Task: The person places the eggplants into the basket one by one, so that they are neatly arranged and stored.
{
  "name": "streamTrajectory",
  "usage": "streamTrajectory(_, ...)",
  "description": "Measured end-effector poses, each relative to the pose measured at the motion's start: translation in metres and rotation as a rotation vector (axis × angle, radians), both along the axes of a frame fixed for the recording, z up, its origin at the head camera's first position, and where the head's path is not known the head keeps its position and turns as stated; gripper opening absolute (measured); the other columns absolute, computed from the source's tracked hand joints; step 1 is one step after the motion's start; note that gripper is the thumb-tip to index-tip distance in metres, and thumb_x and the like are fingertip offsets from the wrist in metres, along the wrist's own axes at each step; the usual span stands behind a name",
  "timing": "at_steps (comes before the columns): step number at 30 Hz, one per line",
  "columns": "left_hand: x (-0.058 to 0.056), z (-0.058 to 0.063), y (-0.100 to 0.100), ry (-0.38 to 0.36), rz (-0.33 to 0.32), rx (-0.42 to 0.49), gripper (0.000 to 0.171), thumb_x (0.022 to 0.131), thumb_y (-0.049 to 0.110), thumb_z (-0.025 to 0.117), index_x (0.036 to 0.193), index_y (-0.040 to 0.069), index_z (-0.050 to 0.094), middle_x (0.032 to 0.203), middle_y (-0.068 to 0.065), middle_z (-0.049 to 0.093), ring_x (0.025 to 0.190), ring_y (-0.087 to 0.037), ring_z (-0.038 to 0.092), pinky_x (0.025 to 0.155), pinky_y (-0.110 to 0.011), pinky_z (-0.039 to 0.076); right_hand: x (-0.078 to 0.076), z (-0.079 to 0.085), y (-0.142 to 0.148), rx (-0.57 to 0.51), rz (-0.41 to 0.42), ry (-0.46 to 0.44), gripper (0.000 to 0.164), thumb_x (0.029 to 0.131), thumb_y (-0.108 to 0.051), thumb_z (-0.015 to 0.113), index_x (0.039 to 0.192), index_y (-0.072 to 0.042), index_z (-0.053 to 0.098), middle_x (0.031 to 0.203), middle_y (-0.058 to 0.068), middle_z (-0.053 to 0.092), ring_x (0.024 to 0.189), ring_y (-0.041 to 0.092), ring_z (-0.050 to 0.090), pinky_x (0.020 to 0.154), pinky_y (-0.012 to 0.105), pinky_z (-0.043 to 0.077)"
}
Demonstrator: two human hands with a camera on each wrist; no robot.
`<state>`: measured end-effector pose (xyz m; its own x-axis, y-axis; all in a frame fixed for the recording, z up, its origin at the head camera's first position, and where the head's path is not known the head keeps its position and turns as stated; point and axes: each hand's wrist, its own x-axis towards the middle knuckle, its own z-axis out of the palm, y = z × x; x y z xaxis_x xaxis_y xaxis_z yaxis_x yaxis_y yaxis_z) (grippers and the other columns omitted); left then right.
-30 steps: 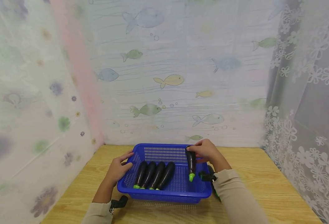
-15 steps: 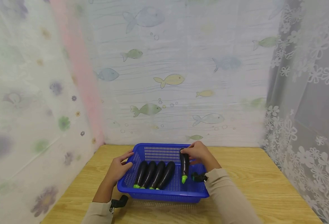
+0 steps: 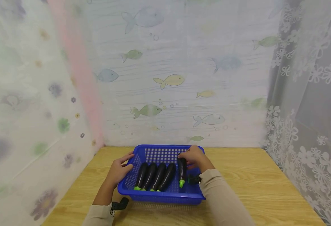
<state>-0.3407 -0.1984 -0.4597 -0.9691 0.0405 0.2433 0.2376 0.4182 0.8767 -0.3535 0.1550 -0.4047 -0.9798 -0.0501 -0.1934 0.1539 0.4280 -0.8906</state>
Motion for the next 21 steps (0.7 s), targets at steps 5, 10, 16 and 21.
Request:
streamTrajectory(5, -0.001, -0.001, 0.0, 0.01, 0.0, -0.01, 0.056, 0.089, 0.013, 0.065, 0.145, 0.011, 0.062, 0.157, 0.0, 0.053, 0.134, -0.046, 0.057, 0.099, -0.058, 0.055, -0.005, -0.009, -0.005, 0.018, -0.007, -0.001, 0.02, 0.087, -0.02, 0.078, 0.086, -0.004, 0.065, 0.081, 0.006, 0.063, 0.079, 0.025, 0.072, 0.076, 0.051, 0.064)
streamTrajectory(10, -0.002, -0.001, 0.001, 0.012, -0.003, -0.011, 0.056, 0.089, 0.012, 0.065, 0.145, 0.01, 0.062, 0.157, -0.002, 0.052, 0.135, -0.045, 0.056, 0.101, -0.059, 0.054, -0.009, -0.021, -0.007, 0.077, -0.016, -0.01, 0.023, 0.084, -0.019, 0.08, 0.081, -0.006, 0.061, 0.077, 0.006, 0.063, 0.076, 0.024, 0.072, 0.069, 0.048, 0.064)
streamTrajectory(16, -0.001, 0.0, 0.0, 0.01, -0.005, -0.011, 0.056, 0.088, 0.012, 0.066, 0.144, 0.01, 0.062, 0.157, 0.0, 0.053, 0.133, -0.045, 0.058, 0.099, -0.058, 0.056, -0.005, -0.024, -0.007, 0.109, 0.001, -0.018, 0.035, 0.085, -0.02, 0.08, 0.103, 0.005, 0.065, 0.093, 0.019, 0.071, 0.084, 0.032, 0.075, 0.07, 0.05, 0.064)
streamTrajectory(21, -0.001, 0.0, -0.001, 0.011, -0.003, -0.019, 0.056, 0.088, 0.013, 0.065, 0.144, 0.01, 0.062, 0.157, -0.001, 0.053, 0.133, -0.046, 0.058, 0.097, -0.059, 0.056, -0.003, -0.022, -0.008, 0.077, 0.041, -0.024, 0.031, 0.084, -0.017, 0.078, 0.101, 0.006, 0.066, 0.085, 0.017, 0.07, 0.079, 0.031, 0.075, 0.068, 0.047, 0.064)
